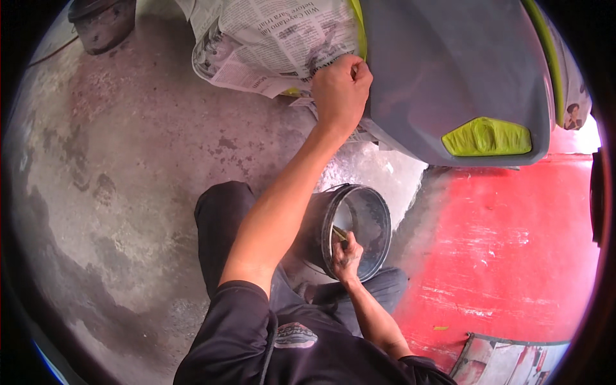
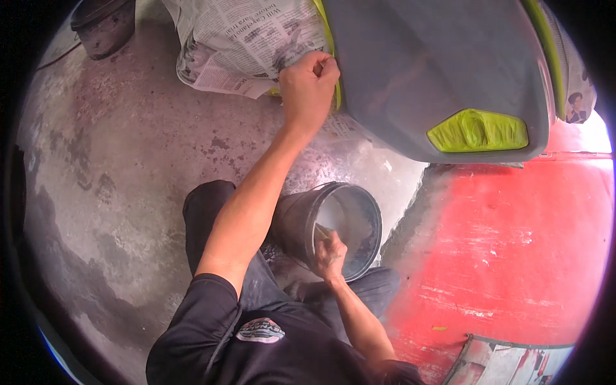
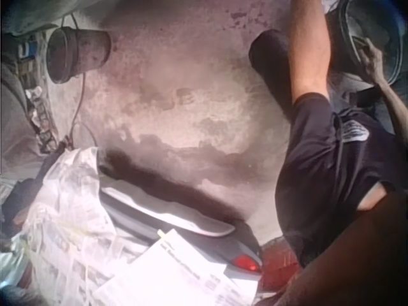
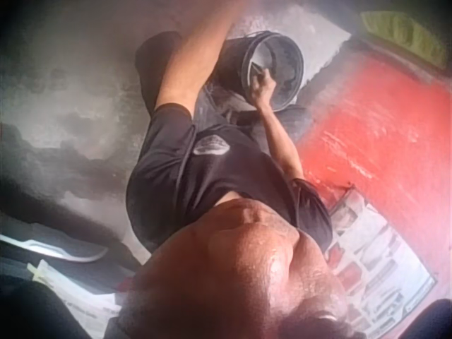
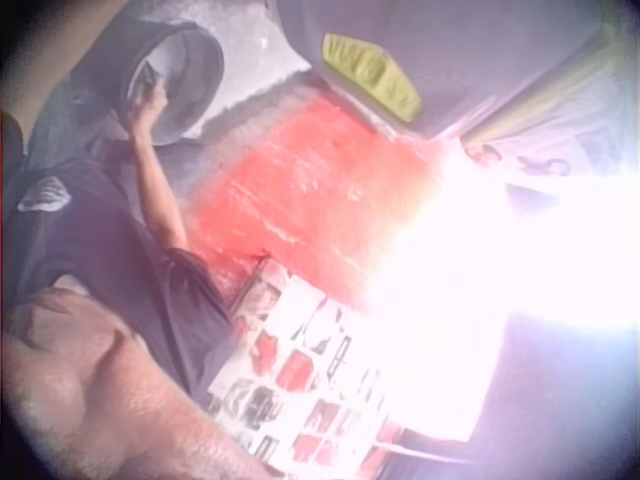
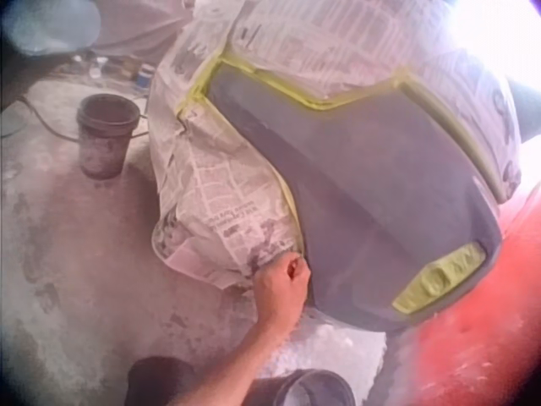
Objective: The person sands a gray car body panel by hand, uses a sponge with water from a bucket to wipe the surface, and removes masking tape and newspaper from the edges.
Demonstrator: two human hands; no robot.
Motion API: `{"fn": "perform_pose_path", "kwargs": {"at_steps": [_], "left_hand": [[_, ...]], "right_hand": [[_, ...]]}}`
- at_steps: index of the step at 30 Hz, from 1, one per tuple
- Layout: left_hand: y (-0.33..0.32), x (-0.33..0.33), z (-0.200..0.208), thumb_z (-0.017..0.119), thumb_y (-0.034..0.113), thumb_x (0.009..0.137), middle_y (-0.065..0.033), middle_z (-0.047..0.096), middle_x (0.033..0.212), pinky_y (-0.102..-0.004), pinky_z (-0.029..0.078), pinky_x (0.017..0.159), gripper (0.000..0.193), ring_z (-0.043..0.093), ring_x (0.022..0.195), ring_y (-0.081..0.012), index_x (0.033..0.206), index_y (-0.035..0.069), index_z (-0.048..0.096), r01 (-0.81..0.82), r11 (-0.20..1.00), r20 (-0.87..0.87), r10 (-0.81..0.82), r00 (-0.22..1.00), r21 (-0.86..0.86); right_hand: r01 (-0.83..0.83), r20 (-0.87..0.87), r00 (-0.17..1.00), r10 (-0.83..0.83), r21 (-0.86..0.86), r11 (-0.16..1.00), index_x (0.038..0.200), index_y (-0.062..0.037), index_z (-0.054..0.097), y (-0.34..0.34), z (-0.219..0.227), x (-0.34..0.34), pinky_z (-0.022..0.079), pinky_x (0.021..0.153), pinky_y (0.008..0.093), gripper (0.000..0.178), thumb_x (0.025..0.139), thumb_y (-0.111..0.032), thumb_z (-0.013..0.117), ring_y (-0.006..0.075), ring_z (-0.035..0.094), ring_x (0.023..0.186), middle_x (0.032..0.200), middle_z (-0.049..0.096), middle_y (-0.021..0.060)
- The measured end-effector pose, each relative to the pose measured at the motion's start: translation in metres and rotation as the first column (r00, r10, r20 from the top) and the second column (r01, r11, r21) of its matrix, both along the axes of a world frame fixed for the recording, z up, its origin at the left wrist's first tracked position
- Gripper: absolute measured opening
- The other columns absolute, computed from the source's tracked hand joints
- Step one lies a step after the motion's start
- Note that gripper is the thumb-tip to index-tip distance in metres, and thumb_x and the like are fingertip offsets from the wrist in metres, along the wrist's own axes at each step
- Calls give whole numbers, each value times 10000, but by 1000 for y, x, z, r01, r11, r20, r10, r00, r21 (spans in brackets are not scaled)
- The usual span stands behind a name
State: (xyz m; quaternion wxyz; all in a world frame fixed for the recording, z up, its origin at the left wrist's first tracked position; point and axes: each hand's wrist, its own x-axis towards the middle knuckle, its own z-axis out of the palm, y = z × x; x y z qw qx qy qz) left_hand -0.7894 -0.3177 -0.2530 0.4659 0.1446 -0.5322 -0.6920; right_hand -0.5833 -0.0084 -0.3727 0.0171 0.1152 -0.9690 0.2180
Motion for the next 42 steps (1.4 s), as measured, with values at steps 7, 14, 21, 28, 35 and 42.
{"fn": "perform_pose_path", "kwargs": {"at_steps": [7, 14, 21, 28, 35, 42], "left_hand": [[3, 1, 3, 678, 73, 918, -46, 634, 617, -309, 448, 555, 148, 552, 544, -104, 935, -62, 737, -15, 998, 1, 15, 1000, 55], [-1, 8, 13, 698, 85, 938, -29, 631, 631, -280, 432, 552, 167, 533, 563, -80, 990, -69, 738, 56, 993, -95, -46, 994, 106], [-5, -3, 3, 693, 90, 953, -47, 644, 640, -293, 425, 542, 151, 520, 558, -82, 955, -58, 726, -13, 998, -142, 23, 990, 67], [-5, -3, 9, 658, 73, 958, -50, 632, 617, -314, 434, 533, 151, 535, 532, -103, 907, -62, 701, 22, 994, -96, -12, 995, 108], [-7, 8, 16, 664, 79, 964, -59, 632, 629, -317, 438, 541, 156, 551, 546, -116, 968, -65, 723, 32, 992, -89, -21, 996, 121], [-13, -11, 10, 673, 69, 950, -77, 655, 643, -323, 452, 547, 143, 562, 539, -127, 927, -66, 714, -99, 995, -132, 102, 986, 28]], "right_hand": [[-63, -42, 997, 62, -19, 998, 991, -2, 579, -5, 2, -2, 480, 626, 493, 142, 882, -53, 654, 398, 620, 636, 718, 607, 179], [-70, -62, 996, 71, 18, 997, 1065, -5, 599, 8, -7, -3, 473, 611, 485, 194, 884, -47, 655, 382, 617, 630, 725, 604, 162], [-94, -63, 994, 95, 22, 995, 1084, -12, 604, 8, -6, -2, 473, 604, 465, 214, 873, -21, 640, 372, 595, 601, 667, 564, 149], [-100, -60, 993, 100, -5, 995, 1089, -5, 606, -5, 4, -2, 482, 613, 469, 206, 888, -44, 622, 386, 615, 607, 672, 597, 169], [-73, -26, 997, 73, 25, 997, 1104, 7, 602, 2, 1, -2, 483, 615, 472, 214, 899, -53, 628, 400, 622, 619, 693, 616, 181], [-114, -65, 991, 114, 5, 993, 1133, -7, 606, -1, -2, -2, 496, 634, 455, 235, 900, -28, 619, 393, 634, 645, 732, 633, 191]]}}
